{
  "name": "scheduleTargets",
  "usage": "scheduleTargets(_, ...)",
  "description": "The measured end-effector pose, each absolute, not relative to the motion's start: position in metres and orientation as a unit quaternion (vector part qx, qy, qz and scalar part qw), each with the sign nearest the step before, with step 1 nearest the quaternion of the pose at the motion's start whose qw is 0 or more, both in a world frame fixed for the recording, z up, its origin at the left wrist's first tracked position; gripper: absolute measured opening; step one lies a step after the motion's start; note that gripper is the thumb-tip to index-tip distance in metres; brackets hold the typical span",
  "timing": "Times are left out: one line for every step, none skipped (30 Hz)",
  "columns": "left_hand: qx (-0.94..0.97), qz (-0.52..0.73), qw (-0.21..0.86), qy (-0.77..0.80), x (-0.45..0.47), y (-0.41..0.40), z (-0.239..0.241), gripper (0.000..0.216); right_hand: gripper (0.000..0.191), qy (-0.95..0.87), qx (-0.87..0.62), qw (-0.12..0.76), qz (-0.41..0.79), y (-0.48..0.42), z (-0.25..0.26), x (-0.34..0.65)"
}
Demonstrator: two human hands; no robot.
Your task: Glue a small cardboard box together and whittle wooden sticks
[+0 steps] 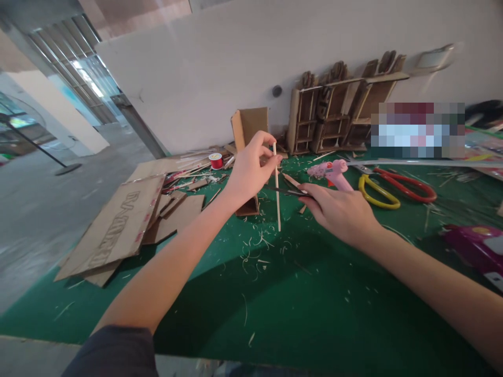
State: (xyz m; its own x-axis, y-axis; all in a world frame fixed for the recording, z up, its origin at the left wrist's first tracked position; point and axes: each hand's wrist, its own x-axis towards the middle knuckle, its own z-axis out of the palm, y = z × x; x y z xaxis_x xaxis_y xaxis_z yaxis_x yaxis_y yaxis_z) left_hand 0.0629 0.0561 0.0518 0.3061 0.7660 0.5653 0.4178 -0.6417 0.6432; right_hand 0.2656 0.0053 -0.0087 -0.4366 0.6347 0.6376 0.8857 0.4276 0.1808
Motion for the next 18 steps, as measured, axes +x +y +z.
scheduleTargets(0.784,0.454,0.195,0.376,0.063,0.056,0.051,0.018,0.034,-0.812,-0.472,0.238,-0.249,0.005,-0.008,0.266)
scheduleTargets(0.782,0.456,0.197,0.376,0.063,0.057,0.05,0.017,0.035,-0.814,-0.475,0.23,-0.242,0.004,-0.008,0.266)
scheduleTargets(0.781,0.457,0.198,0.375,0.063,0.058,0.049,0.018,0.035,-0.818,-0.479,0.218,-0.232,0.002,-0.009,0.266)
scheduleTargets(0.781,0.458,0.199,0.376,0.063,0.059,0.049,0.018,0.036,-0.823,-0.482,0.204,-0.22,0.001,-0.01,0.266)
scheduleTargets(0.78,0.458,0.198,0.378,0.062,0.06,0.048,0.018,0.036,-0.831,-0.481,0.188,-0.207,-0.001,-0.011,0.266)
scheduleTargets(0.779,0.457,0.198,0.38,0.061,0.061,0.048,0.018,0.036,-0.842,-0.474,0.171,-0.194,-0.003,-0.013,0.266)
scheduleTargets(0.779,0.457,0.198,0.382,0.06,0.062,0.047,0.018,0.036,-0.852,-0.465,0.156,-0.182,-0.004,-0.015,0.266)
scheduleTargets(0.778,0.457,0.197,0.383,0.059,0.063,0.047,0.018,0.036,-0.858,-0.459,0.149,-0.175,-0.004,-0.016,0.265)
scheduleTargets(0.777,0.458,0.197,0.385,0.058,0.064,0.047,0.017,0.036,-0.857,-0.461,0.154,-0.172,-0.004,-0.016,0.265)
scheduleTargets(0.775,0.461,0.197,0.385,0.057,0.066,0.047,0.017,0.037,-0.849,-0.47,0.168,-0.172,-0.002,-0.016,0.264)
scheduleTargets(0.774,0.463,0.199,0.384,0.056,0.067,0.047,0.017,0.037,-0.837,-0.483,0.187,-0.174,-0.001,-0.015,0.263)
scheduleTargets(0.771,0.466,0.202,0.384,0.056,0.069,0.046,0.017,0.038,-0.824,-0.497,0.206,-0.175,0.002,-0.014,0.263)
scheduleTargets(0.769,0.468,0.205,0.385,0.055,0.07,0.046,0.018,0.039,-0.815,-0.507,0.219,-0.175,0.004,-0.013,0.262)
scheduleTargets(0.767,0.47,0.209,0.385,0.055,0.071,0.045,0.018,0.04,-0.81,-0.513,0.226,-0.17,0.005,-0.011,0.261)
scheduleTargets(0.765,0.472,0.212,0.384,0.054,0.073,0.044,0.018,0.04,-0.811,-0.514,0.226,-0.164,0.006,-0.009,0.261)
scheduleTargets(0.763,0.473,0.213,0.385,0.054,0.073,0.044,0.017,0.04,-0.815,-0.512,0.22,-0.157,0.007,-0.008,0.261)
scheduleTargets(0.762,0.475,0.212,0.385,0.054,0.074,0.043,0.017,0.04,-0.822,-0.508,0.21,-0.15,0.007,-0.007,0.261)
scheduleTargets(0.762,0.475,0.212,0.385,0.054,0.074,0.043,0.017,0.04,-0.828,-0.504,0.197,-0.146,0.006,-0.006,0.261)
